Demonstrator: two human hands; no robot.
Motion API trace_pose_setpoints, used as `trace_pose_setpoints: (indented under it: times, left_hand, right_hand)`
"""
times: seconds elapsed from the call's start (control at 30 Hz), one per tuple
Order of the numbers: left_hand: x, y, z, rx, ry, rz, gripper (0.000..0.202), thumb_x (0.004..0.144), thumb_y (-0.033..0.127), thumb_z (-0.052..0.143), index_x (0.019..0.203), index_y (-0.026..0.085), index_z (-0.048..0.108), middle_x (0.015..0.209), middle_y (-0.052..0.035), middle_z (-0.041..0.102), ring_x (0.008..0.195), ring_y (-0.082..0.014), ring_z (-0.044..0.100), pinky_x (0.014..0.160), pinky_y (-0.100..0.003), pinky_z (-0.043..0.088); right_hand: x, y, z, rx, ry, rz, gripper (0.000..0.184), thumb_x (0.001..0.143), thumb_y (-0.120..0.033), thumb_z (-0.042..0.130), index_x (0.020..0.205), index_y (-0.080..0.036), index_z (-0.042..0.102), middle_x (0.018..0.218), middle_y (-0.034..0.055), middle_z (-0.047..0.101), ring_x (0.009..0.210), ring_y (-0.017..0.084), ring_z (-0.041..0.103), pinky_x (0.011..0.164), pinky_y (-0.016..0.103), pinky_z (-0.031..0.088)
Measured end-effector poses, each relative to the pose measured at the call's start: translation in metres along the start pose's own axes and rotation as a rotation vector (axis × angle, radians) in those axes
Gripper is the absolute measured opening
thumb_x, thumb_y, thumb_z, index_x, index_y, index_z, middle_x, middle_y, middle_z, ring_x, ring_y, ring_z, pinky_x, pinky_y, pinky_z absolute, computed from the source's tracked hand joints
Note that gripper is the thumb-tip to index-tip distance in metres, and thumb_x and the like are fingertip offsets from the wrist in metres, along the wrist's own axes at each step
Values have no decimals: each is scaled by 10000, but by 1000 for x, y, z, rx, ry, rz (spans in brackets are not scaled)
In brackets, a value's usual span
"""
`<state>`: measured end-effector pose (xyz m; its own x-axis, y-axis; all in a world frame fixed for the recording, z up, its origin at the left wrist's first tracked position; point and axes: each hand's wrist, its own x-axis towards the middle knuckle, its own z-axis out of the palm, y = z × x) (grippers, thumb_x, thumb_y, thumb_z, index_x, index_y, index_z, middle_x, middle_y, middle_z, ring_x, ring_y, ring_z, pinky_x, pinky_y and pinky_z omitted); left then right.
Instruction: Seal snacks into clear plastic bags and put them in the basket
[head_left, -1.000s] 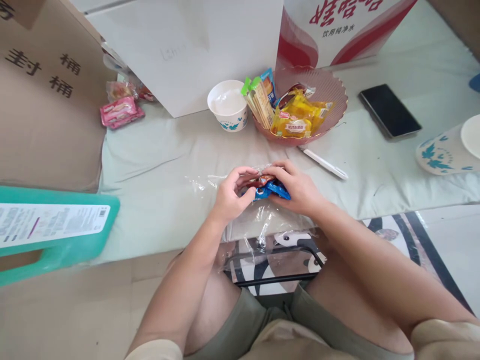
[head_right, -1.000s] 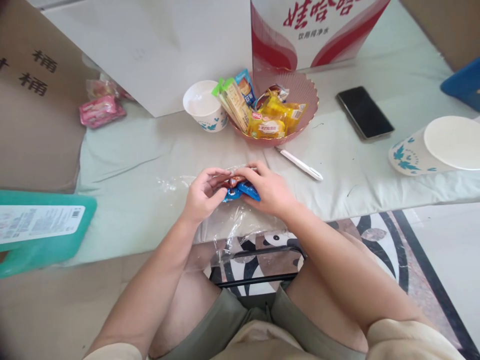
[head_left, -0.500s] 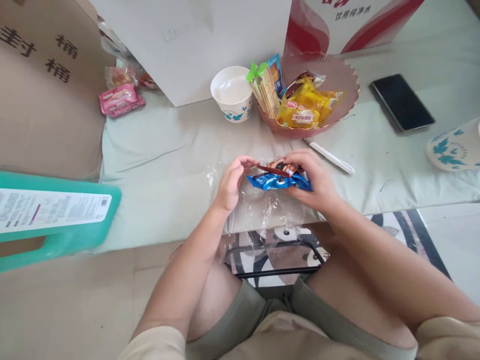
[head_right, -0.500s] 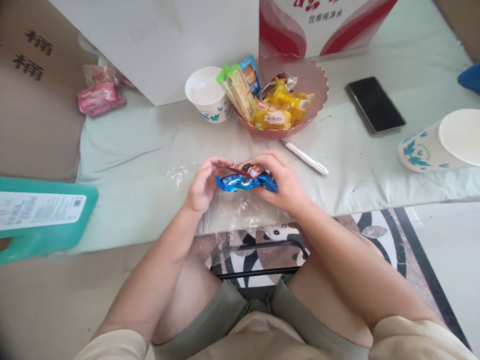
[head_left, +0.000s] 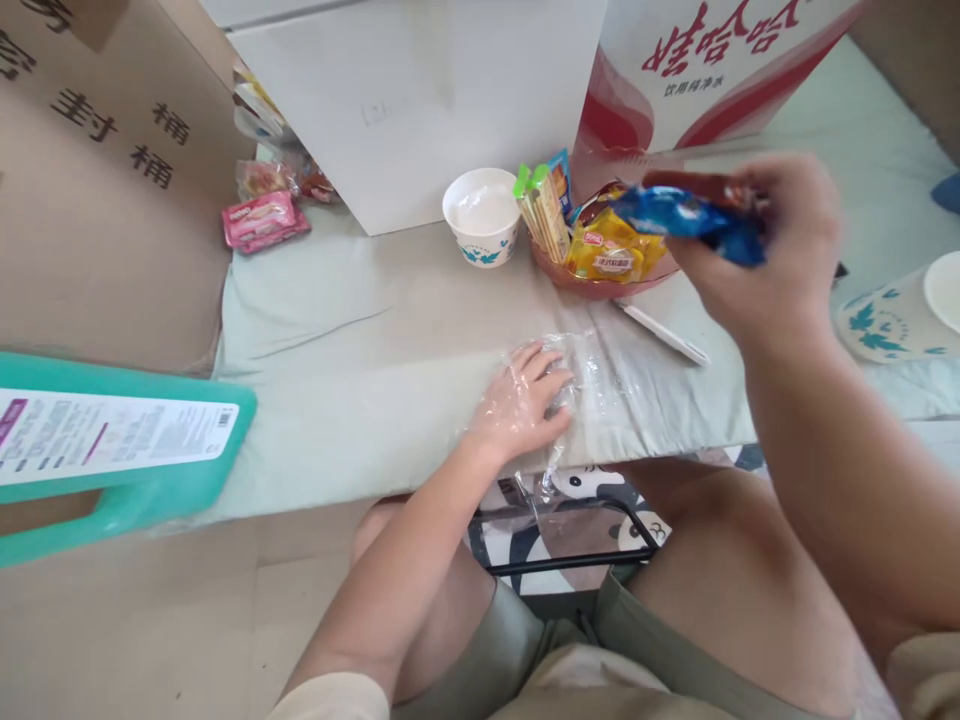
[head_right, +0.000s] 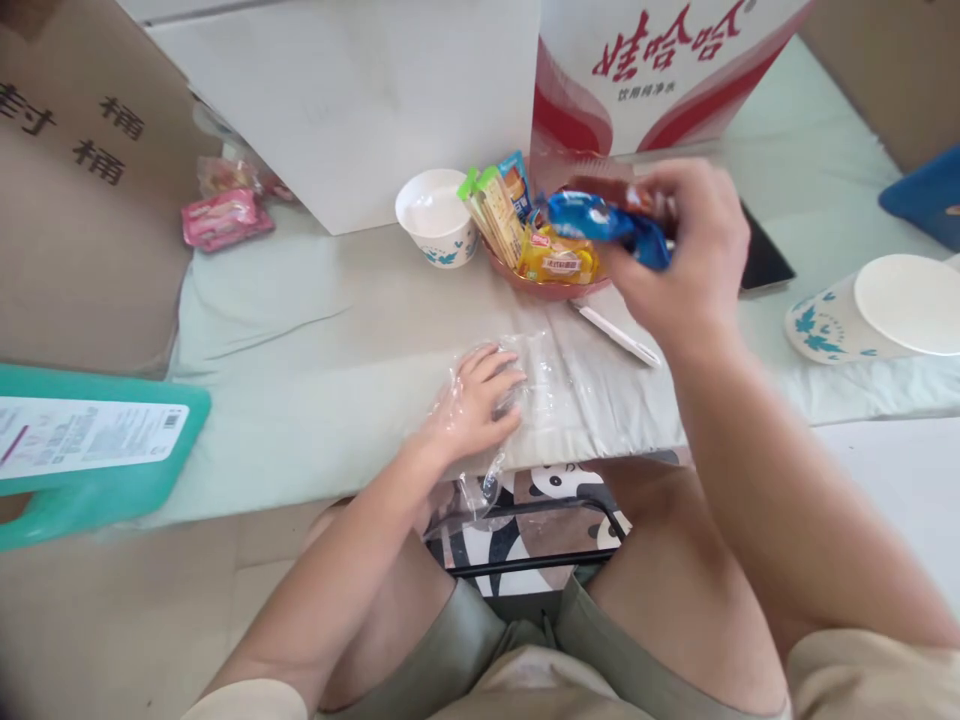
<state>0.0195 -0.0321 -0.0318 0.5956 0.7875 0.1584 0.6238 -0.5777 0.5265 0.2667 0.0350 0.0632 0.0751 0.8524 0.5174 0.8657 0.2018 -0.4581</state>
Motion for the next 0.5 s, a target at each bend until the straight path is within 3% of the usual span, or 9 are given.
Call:
trace_pose_setpoints:
  times: [0.1, 0.2, 0.27, 0.33, 0.43, 0.5]
  left_hand:
    - [0, -1, 1, 20, -4, -6, 391, 864, 280, 625, 1234, 185, 713, 1471, -124, 629, 1496, -355, 464, 1244, -563, 392]
    - [1, -1, 0, 30, -14, -13, 389, 857, 263, 630, 1227, 188, 719, 1460, -125, 636, 1489, -351, 472, 1248, -572, 386]
    - [2, 1, -2, 32, -20, -26, 378, 862, 259, 631, 1224, 194, 721, 1456, -124, 638, 1486, -346, 475, 1250, -578, 382]
    - [2, 4, -6, 30, -38, -39, 369, 875, 262, 629, 1227, 196, 720, 1459, -122, 637, 1487, -339, 474, 1254, -578, 378]
    - [4, 9, -12, 21, -81, -68, 367, 883, 264, 632, 1234, 198, 718, 1469, -118, 632, 1493, -336, 469, 1263, -577, 366]
    - [4, 11, -15, 12, -94, -84, 369, 885, 256, 633, 1238, 191, 719, 1473, -122, 630, 1499, -337, 464, 1272, -573, 354]
  right_hand:
    - [54, -10, 6, -238, -98, 29, 455, 816, -283, 738, 1259, -200, 678, 1293, 147, 645, 1183, 336, 639, 990, 519, 532]
    - [88, -17, 19, -351, -314, -43, 589, 833, -185, 724, 1411, -263, 636, 1464, 119, 573, 1283, 363, 612, 1029, 557, 521]
    - [98, -20, 24, -367, -386, -60, 614, 853, -143, 706, 1449, -254, 610, 1483, 120, 566, 1309, 346, 596, 1056, 550, 510]
    - [102, -22, 26, -345, -376, -41, 548, 869, -161, 722, 1409, -193, 634, 1435, 151, 596, 1307, 314, 593, 1084, 512, 499]
    - [106, -19, 23, -345, -352, 75, 456, 872, -278, 780, 1295, -137, 683, 1351, 183, 651, 1291, 307, 608, 1084, 491, 496]
    - [111, -14, 18, -358, -385, 182, 515, 840, -352, 821, 1288, -139, 684, 1323, 177, 682, 1273, 319, 630, 1057, 508, 504]
